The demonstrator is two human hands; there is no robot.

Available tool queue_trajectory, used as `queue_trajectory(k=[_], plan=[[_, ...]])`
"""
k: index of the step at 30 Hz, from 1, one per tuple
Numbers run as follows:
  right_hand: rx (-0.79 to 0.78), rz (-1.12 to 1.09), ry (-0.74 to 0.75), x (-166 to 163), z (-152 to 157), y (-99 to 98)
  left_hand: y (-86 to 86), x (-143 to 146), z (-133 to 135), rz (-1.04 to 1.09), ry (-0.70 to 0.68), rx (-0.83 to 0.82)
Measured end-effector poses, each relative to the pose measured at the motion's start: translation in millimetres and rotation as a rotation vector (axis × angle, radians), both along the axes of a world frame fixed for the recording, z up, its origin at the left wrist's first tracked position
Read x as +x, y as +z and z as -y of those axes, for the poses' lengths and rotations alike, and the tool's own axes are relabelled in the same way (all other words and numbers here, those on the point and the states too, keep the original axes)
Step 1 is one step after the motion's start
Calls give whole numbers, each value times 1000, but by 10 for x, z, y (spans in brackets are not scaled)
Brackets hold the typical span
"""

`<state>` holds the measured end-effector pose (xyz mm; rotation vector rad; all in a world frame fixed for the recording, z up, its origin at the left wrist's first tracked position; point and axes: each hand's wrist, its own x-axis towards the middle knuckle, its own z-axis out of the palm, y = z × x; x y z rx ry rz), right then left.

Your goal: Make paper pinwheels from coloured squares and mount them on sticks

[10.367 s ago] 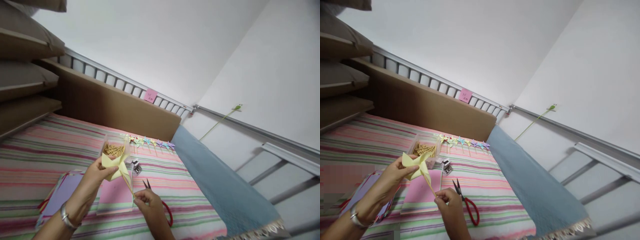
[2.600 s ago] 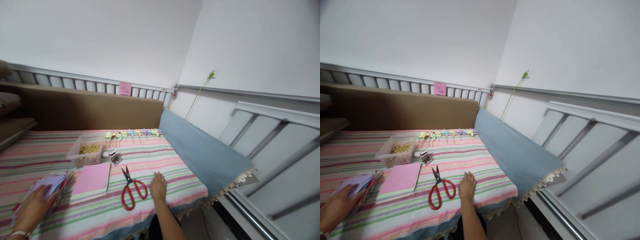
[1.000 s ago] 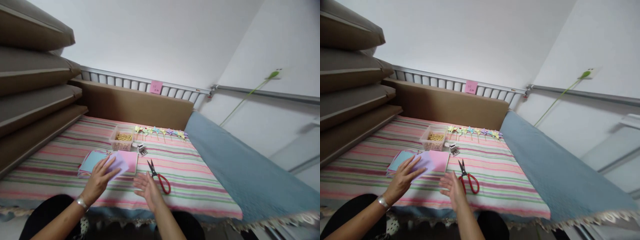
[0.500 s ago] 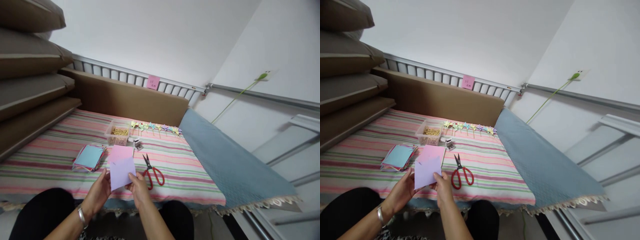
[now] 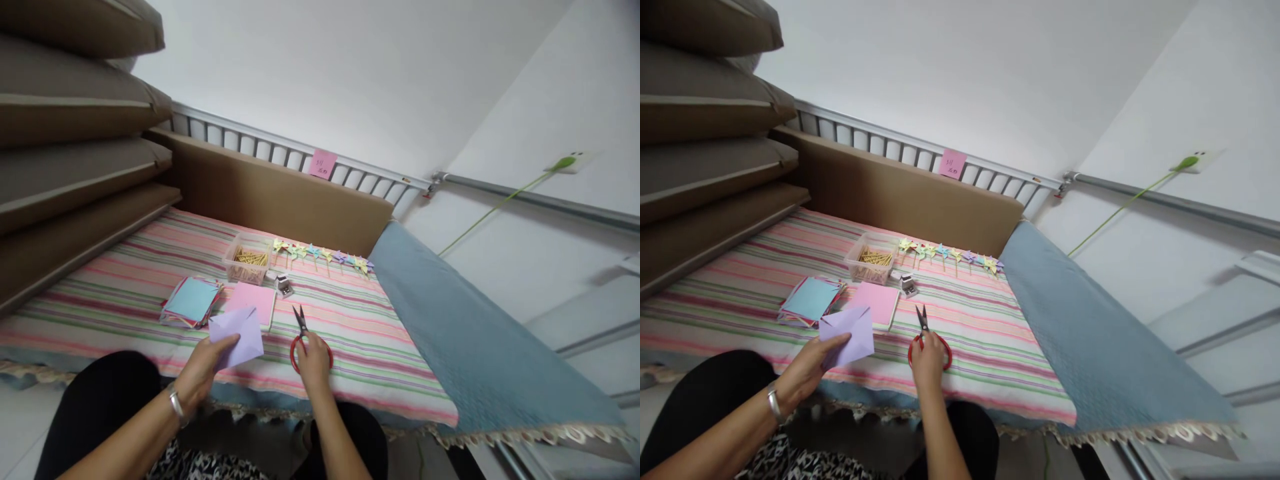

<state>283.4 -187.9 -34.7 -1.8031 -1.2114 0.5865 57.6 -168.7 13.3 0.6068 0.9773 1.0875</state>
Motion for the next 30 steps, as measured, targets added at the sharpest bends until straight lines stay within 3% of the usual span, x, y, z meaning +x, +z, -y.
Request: queue_trajectory(k=[5, 11, 17, 26, 28, 30], plan=[[-86, 351, -75, 420, 54, -240, 18, -44, -34, -24, 12, 2], [-158, 541, -55, 239, 5, -294, 25, -43, -39, -13, -26, 36], [-184, 518, -50, 219, -72, -205, 86, -138, -139, -45, -45, 31], [-150, 135, -50, 367, 102, -207, 89, -275, -659, -262, -116, 168], [-142, -40, -48, 255, 252, -158, 50, -249, -823, -279, -161, 202], [-37, -609, 10, 76, 396, -63, -16, -203, -990, -296, -238, 234]])
